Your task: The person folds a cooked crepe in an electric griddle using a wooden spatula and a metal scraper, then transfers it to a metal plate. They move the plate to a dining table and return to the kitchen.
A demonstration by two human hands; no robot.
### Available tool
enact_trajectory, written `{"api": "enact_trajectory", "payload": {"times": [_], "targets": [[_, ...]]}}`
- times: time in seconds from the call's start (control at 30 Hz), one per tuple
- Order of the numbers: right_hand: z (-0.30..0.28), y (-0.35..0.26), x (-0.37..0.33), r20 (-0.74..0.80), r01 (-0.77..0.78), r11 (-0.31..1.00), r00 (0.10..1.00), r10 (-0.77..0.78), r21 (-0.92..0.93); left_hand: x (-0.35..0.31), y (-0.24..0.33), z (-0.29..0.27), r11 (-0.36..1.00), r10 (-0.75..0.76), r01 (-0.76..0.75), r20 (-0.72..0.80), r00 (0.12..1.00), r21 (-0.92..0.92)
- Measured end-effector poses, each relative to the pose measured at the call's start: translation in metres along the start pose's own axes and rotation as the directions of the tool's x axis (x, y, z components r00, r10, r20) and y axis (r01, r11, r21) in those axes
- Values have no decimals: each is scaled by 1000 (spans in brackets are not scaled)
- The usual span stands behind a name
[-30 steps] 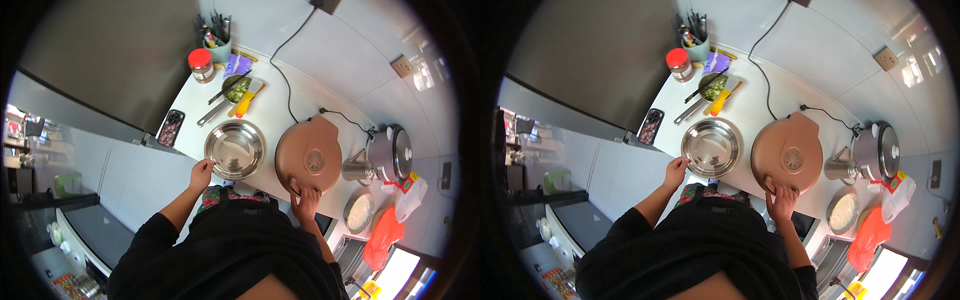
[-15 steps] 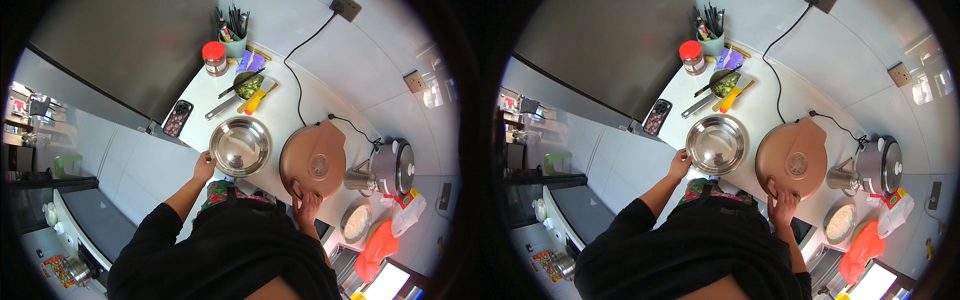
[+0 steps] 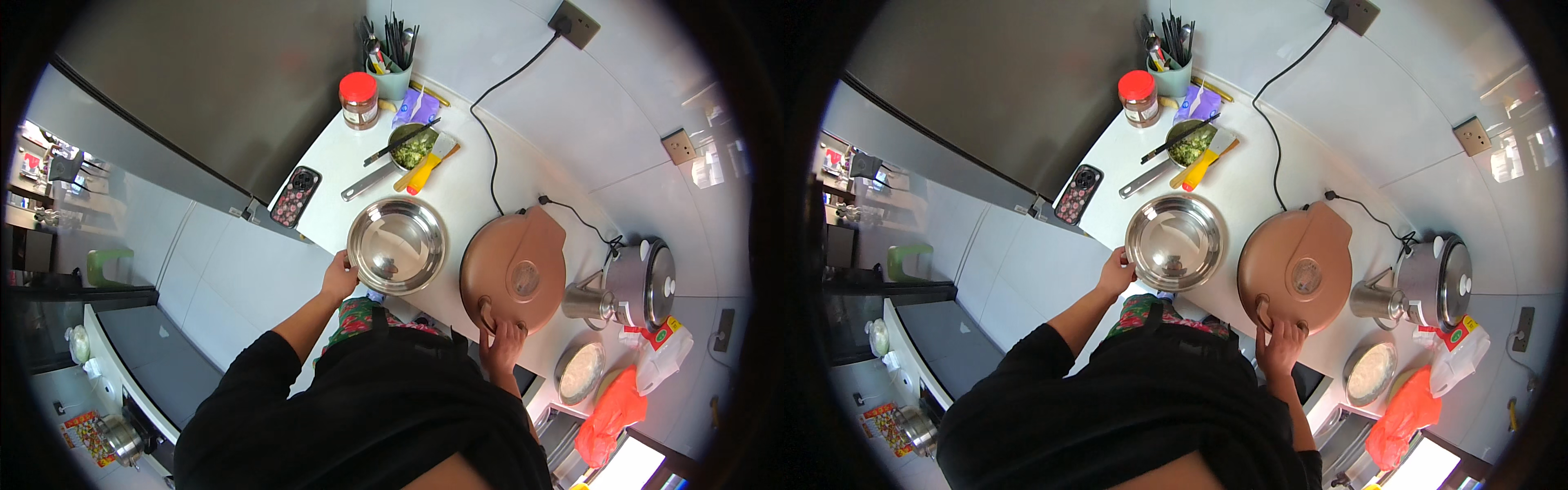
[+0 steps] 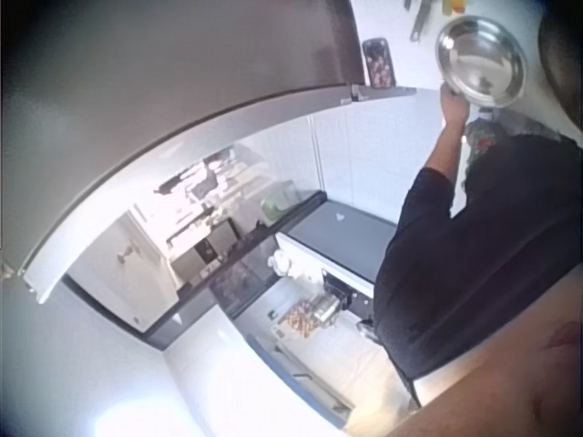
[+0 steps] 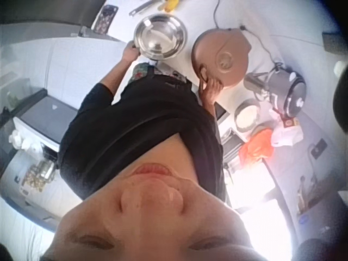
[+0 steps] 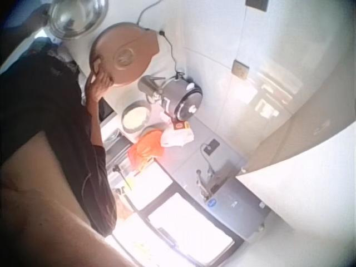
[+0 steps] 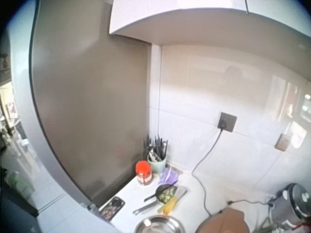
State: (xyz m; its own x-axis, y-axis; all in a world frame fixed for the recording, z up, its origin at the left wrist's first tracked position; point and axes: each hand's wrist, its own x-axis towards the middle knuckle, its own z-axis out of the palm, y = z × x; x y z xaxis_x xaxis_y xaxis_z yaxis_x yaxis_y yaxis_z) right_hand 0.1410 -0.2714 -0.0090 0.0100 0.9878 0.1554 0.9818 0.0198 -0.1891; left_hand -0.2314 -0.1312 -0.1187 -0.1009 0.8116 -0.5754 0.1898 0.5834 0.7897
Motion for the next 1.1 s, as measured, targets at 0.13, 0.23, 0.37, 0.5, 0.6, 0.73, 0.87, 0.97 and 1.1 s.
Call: {"api": "enact_trajectory", "payload": {"times": [0.13,0.23,0.37,0.5,0.6,0.73,0.87,0.97,1.1], "targets": [[1,0,1,-32,12,1000,999,-11,19,3,-2,-1,1000,-1,1,-41,999,18],[1,-1,0,-28,-2,1000,1000,2,5,6,3,-4,988,40,-12,-179,983,151],[2,-1,0,-34,-2,1000,999,2,-5,6,23,-4,899,342,-234,-260,903,369],[3,-2,1,-42,0,1000,999,0,-7,10,45,3,913,374,-321,-202,905,251],[3,-2,2,-31,-18,1000,999,17,-2,15,49,9,913,360,-300,-203,911,276],[2,-3,2,-56,-27,1000,998,27,7,19,38,14,942,297,-255,-187,936,218],[2,-5,2,-75,-35,999,997,36,16,19,23,12,943,299,-260,-182,937,209],[3,-5,2,-85,-38,999,996,39,16,17,17,9,947,296,-266,-171,940,179],[4,-4,2,-46,-99,995,994,100,32,15,17,4,965,259,-247,-169,951,91]]}}
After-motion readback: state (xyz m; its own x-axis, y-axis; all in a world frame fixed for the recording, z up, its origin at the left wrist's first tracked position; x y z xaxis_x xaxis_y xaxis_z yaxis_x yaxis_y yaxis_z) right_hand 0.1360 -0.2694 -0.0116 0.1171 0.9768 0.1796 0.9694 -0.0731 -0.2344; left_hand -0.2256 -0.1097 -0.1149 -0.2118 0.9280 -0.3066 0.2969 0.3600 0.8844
